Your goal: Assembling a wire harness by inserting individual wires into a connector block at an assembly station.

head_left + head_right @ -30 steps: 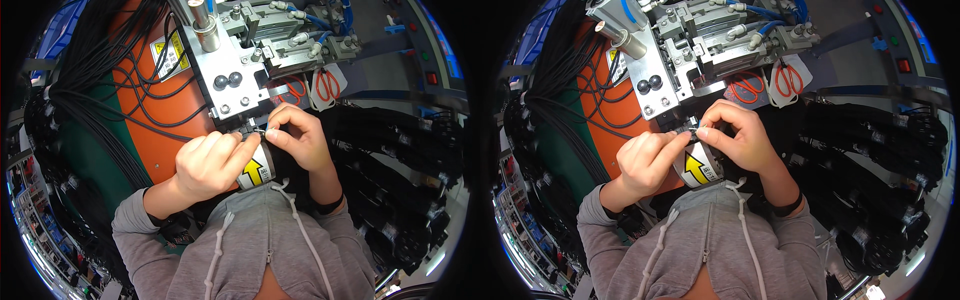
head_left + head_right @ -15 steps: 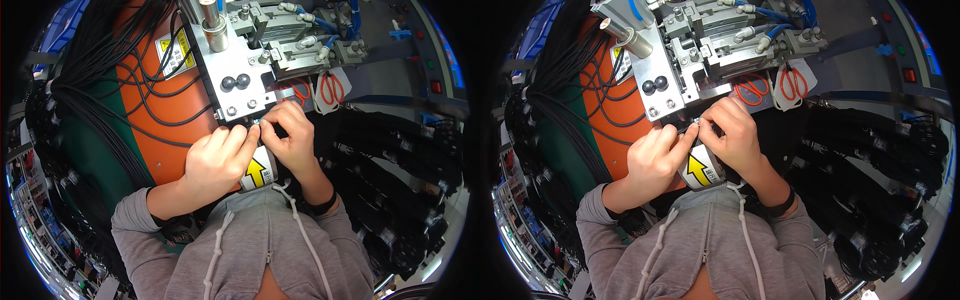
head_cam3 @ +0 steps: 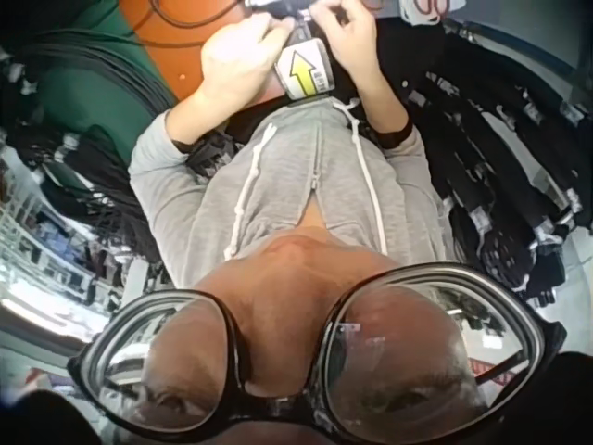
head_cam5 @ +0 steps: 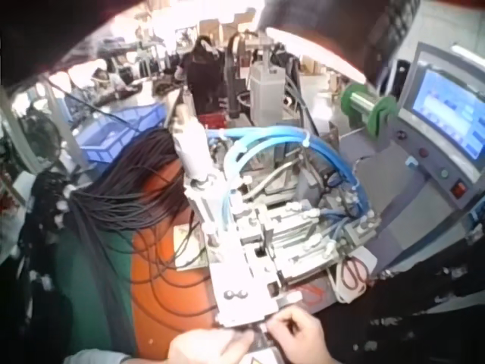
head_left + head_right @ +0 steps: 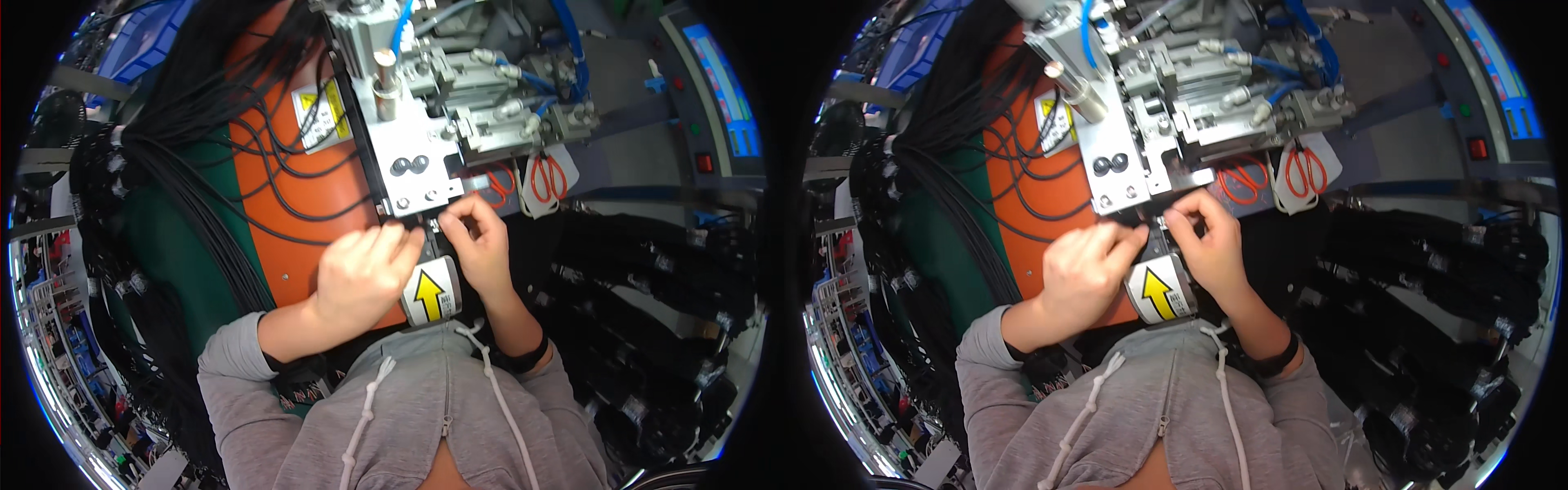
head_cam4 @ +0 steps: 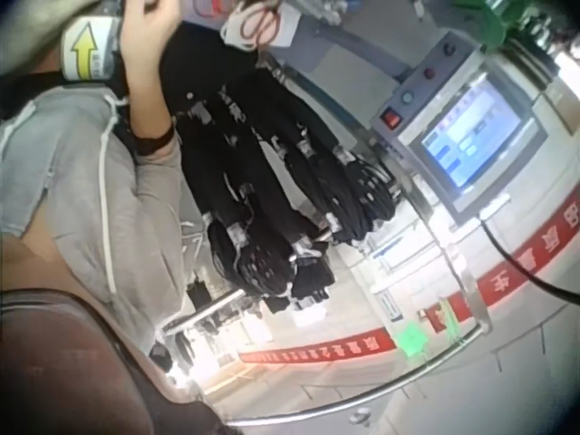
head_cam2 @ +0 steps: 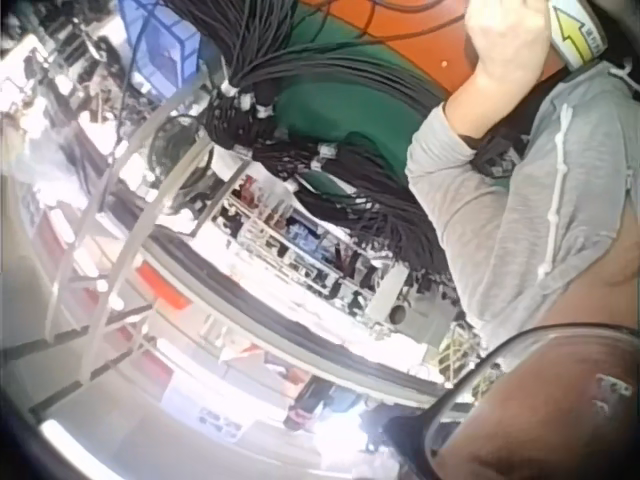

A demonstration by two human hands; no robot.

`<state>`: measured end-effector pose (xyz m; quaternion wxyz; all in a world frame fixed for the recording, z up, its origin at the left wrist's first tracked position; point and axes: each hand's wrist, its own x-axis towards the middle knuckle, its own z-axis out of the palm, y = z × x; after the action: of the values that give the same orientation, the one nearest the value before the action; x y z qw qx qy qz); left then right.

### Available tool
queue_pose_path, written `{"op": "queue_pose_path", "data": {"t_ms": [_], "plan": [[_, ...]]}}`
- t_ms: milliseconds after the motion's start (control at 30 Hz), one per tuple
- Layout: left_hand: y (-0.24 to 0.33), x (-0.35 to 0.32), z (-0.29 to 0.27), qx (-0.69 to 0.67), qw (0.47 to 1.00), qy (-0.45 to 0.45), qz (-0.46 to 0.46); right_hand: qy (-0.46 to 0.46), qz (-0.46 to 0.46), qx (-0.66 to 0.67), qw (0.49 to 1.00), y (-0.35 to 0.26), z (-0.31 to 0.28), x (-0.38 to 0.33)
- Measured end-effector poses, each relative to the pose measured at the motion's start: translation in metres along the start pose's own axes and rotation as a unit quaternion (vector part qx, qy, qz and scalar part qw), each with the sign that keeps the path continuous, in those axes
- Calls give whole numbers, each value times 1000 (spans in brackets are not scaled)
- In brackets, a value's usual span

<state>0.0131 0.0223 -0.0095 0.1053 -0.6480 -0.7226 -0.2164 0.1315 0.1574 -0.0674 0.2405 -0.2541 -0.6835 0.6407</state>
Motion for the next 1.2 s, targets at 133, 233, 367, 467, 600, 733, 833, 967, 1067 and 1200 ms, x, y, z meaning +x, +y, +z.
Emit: {"op": "queue_pose_path", "data": {"t_ms": [133, 233, 367, 467, 600, 733, 833, 967, 1067, 1200], "plan": [[5, -11, -13, 70, 995, -59, -37, 5, 70, 68, 995, 1, -2, -1], [-6, -11, -23, 101, 990, -68, -73, 94, -79, -5, 992, -14, -2, -5], [-64, 12, -50, 65, 982, -118, -130, -18, -326, -68, 943, -30, -1, -8], [-135, 69, -62, 95, 979, -30, -180, -288, -413, -165, 848, -29, 6, -18], [-221, 130, -56, 103, 956, 9, -274, -263, -464, -163, 830, -40, 14, -20], [-276, 171, -18, 82, 919, -79, -378, -284, -419, -162, 847, -36, 7, -20], [-293, 185, 8, 41, 915, -113, -386, -274, -378, -148, 872, -26, 6, -17], [-297, 201, 20, 30, 915, -94, -390, -276, -357, -127, 883, -24, 6, -15], [-314, 205, 44, 93, 928, -93, -349, -272, -355, -126, 886, -26, 6, -14], [-327, 214, 43, 83, 922, -222, -306, -263, -341, -118, 895, -30, 4, -12]]}}
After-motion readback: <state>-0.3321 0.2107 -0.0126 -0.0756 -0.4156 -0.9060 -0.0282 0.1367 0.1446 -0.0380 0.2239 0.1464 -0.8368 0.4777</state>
